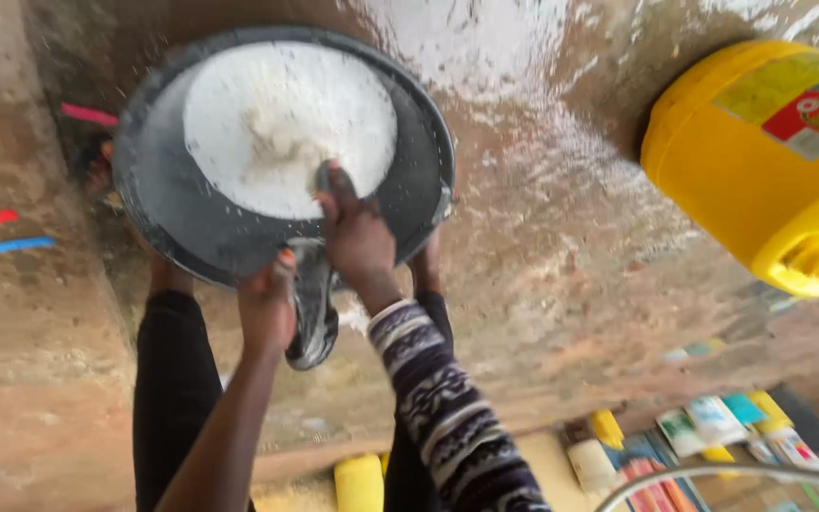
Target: The recorder washes a pair of black sneakers using a brush and soapy water in a plastic basin, then rinses them under a tap.
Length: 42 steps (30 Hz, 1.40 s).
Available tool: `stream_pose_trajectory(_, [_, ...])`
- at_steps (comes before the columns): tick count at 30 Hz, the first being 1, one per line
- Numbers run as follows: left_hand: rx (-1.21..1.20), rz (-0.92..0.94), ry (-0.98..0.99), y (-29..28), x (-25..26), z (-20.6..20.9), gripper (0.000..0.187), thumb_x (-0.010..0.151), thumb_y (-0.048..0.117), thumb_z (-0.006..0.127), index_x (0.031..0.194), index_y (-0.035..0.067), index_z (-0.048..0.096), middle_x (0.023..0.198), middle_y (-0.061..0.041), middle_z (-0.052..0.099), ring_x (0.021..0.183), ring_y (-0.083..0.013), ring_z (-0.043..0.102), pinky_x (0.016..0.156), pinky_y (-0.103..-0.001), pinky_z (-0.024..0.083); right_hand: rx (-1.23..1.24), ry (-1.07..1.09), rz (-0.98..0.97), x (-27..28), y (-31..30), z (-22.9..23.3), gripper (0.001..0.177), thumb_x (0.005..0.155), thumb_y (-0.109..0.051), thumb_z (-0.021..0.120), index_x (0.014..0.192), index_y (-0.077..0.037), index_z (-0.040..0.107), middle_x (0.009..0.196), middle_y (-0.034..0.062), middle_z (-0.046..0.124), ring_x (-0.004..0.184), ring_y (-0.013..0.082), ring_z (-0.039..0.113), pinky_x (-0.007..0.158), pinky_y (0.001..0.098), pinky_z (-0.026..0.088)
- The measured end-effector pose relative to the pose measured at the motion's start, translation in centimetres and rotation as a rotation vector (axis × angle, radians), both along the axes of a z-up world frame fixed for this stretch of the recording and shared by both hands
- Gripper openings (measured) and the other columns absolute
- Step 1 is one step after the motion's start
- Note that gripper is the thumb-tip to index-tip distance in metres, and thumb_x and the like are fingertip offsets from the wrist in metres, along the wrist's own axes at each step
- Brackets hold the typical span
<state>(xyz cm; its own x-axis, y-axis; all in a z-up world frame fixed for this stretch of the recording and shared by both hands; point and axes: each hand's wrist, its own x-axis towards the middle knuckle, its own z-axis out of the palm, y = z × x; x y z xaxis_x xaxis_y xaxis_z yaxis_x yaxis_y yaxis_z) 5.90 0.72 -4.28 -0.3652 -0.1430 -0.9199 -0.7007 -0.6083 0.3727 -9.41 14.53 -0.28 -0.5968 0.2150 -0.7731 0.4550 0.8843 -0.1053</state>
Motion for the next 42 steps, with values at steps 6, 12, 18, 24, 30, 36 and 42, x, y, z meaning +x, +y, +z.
stream_pose_trajectory(6, [-0.074,-0.398,0.393,-1.0,-0.8,2.3,0.027,0.105,0.029,0.061,0.110,0.004,0.070,0.081,0.000,0.058,0.060,-0.0058,0.048,0.051,-0.023,0.043,-0.242,-0.188,-0.178,-0.8,7.7,-5.1,0.087,0.098,-0.063,0.053,0.165,-0.030,0.009,0.147,0.0262,0.051,0.123,0.0467,0.061,0.105,0.0581,0.048])
stream_pose_trajectory(12, [0.079,-0.361,-0.134,-2.4,-1.5,1.7,0.055,0.111,0.055,0.044,0.114,0.003,0.062,0.096,-0.008,0.066,0.078,-0.0068,0.059,0.058,-0.021,0.043,-1.152,-0.494,-0.654,-0.6,4.5,-0.5,0.128,0.071,-0.019,0.090,0.166,-0.011,0.004,0.170,0.0277,0.015,0.153,0.0431,0.023,0.118,0.0568,0.040])
stream_pose_trajectory(18, [0.656,0.286,-0.510,-2.0,-6.5,5.5,0.068,0.099,0.056,0.059,0.126,-0.006,0.060,0.111,-0.017,0.068,0.099,-0.0235,0.065,0.088,-0.039,0.054,-1.152,-0.126,-0.499,-1.2,2.0,3.4,0.111,0.082,-0.017,0.084,0.168,-0.010,0.014,0.175,0.0250,0.013,0.157,0.0438,0.025,0.123,0.0573,0.037])
stream_pose_trajectory(24, [0.460,0.350,-0.407,-2.5,-5.4,3.6,0.043,0.096,0.039,0.066,0.119,0.003,0.063,0.114,-0.011,0.068,0.107,-0.0229,0.067,0.101,-0.040,0.052,-0.835,0.129,-0.141,3.3,0.2,4.9,0.065,0.115,-0.033,0.043,0.167,-0.004,0.018,0.163,0.0302,0.041,0.139,0.0384,0.058,0.109,0.0505,0.053])
stream_pose_trajectory(30, [-0.022,-0.012,-0.063,1.8,0.6,2.8,0.035,0.099,0.029,0.066,0.115,-0.002,0.062,0.109,-0.012,0.066,0.102,-0.0180,0.065,0.095,-0.035,0.053,-0.412,0.011,0.112,7.5,-1.9,6.7,0.051,0.109,-0.022,0.045,0.156,-0.002,0.040,0.125,0.0346,0.057,0.087,0.0296,0.070,0.075,0.0389,0.065])
stream_pose_trajectory(36, [-0.031,-0.317,-0.251,1.4,1.0,2.3,0.040,0.108,0.029,0.043,0.119,-0.003,0.065,0.100,-0.016,0.066,0.081,-0.0210,0.063,0.067,-0.033,0.054,-0.196,0.164,-0.075,9.0,-3.0,5.6,0.028,0.108,-0.020,0.050,0.128,-0.001,0.055,0.094,0.0207,0.069,0.077,0.0279,0.066,0.068,0.0430,0.055])
stream_pose_trajectory(42, [0.270,0.248,-0.368,-0.5,-3.1,3.2,0.039,0.101,0.034,0.047,0.122,0.004,0.059,0.109,-0.003,0.070,0.092,-0.0112,0.069,0.076,-0.025,0.057,-0.319,0.576,0.163,10.0,-5.4,7.3,0.032,0.112,-0.014,0.048,0.134,0.009,0.049,0.113,0.0275,0.066,0.092,0.0335,0.065,0.077,0.0423,0.053])
